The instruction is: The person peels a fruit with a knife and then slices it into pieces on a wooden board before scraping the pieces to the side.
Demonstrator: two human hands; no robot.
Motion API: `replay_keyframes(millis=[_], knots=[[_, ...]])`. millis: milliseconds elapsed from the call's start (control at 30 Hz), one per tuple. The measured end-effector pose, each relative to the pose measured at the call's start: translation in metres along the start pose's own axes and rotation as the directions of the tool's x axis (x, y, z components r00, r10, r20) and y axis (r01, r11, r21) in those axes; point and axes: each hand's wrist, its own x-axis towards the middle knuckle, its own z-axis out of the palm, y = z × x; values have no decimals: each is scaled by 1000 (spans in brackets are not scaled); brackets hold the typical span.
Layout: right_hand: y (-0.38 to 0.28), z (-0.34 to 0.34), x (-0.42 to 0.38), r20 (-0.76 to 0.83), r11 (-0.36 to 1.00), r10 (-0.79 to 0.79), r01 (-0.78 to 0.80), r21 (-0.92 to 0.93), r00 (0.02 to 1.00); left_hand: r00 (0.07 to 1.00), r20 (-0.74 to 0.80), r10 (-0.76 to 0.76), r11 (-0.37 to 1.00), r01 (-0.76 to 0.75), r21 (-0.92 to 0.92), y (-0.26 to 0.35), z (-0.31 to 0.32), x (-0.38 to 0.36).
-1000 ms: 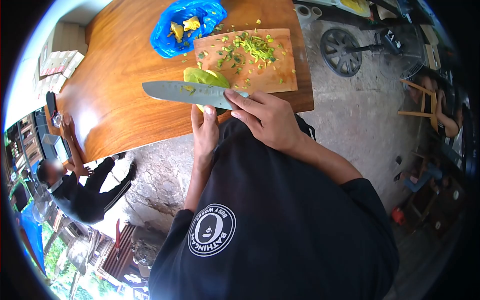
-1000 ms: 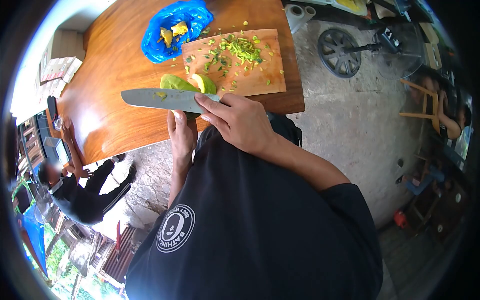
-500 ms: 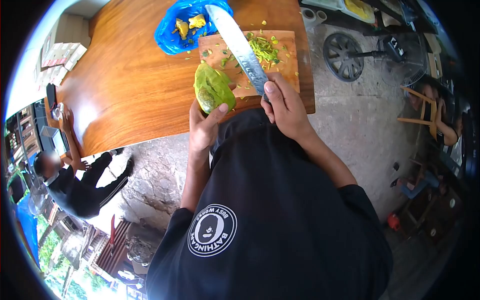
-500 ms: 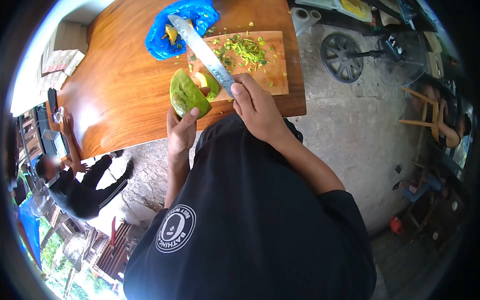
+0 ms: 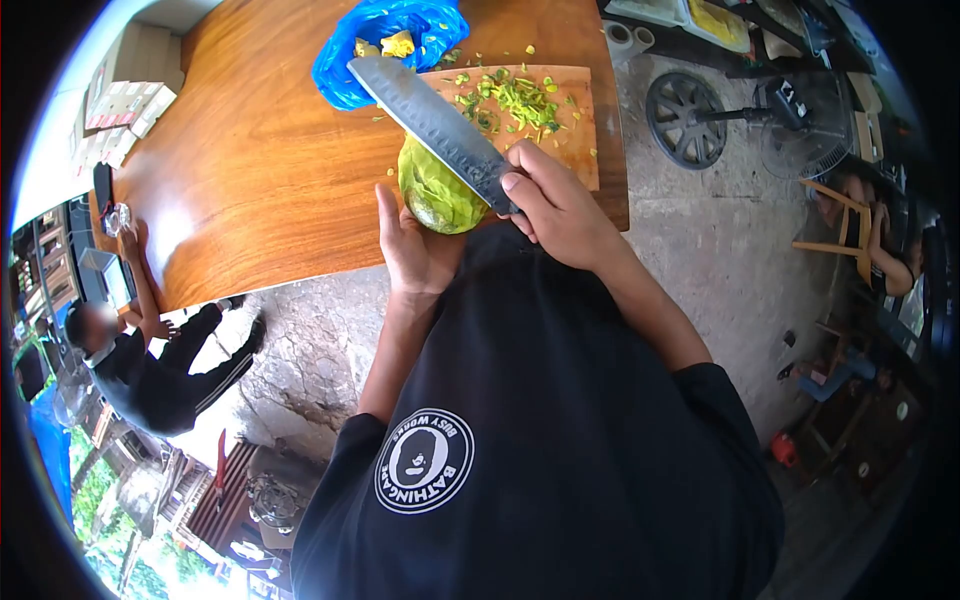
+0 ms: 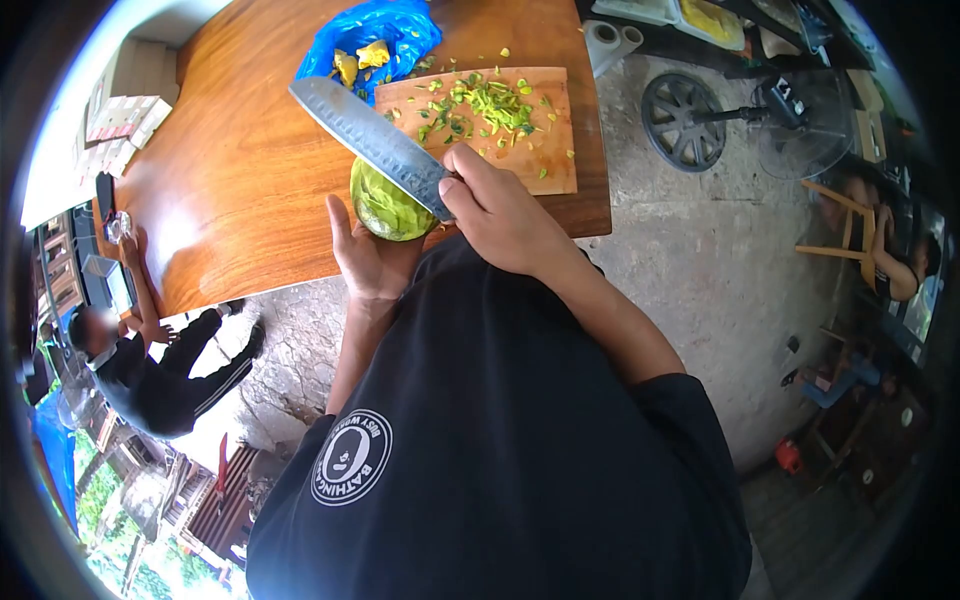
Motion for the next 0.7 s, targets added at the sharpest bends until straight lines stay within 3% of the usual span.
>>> replay_keyframes(millis=[67, 133, 167, 233, 300, 367, 400, 533, 700], knots=[[-2, 6, 0, -25, 996, -21, 19, -86, 999, 998, -62, 33, 999, -30, 43, -2, -3, 2], [-5, 15, -1, -52, 985, -43, 33, -171, 998, 989, 126, 82, 989, -96, 108, -4, -13, 3], [-7, 19, -1, -81, 960, -26, 2, -281, 996, 988, 128, 81, 989, -95, 109, -7, -15, 4], [-9, 23, -2, -111, 921, -13, -31, -388, 994, 920, 323, 224, 901, -322, 292, -11, -10, 4], [-8, 26, -3, -204, 907, -111, 16, -421, 973, 931, 295, 217, 915, -299, 272, -9, -9, 2], [-12, 23, -2, -173, 879, -165, 65, -472, 971, 938, 290, 190, 852, -305, 426, -7, -5, -2], [-14, 22, -2, -143, 847, -216, 113, -520, 966, 945, 279, 169, 882, -272, 386, -6, -8, -1], [-13, 23, -2, -126, 817, -184, 81, -571, 975, 953, 234, 191, 897, -266, 353, -6, -6, 0], [-11, 22, -1, -171, 872, -69, -24, -489, 983, 950, 307, 58, 878, -195, 437, 3, -2, 0]])
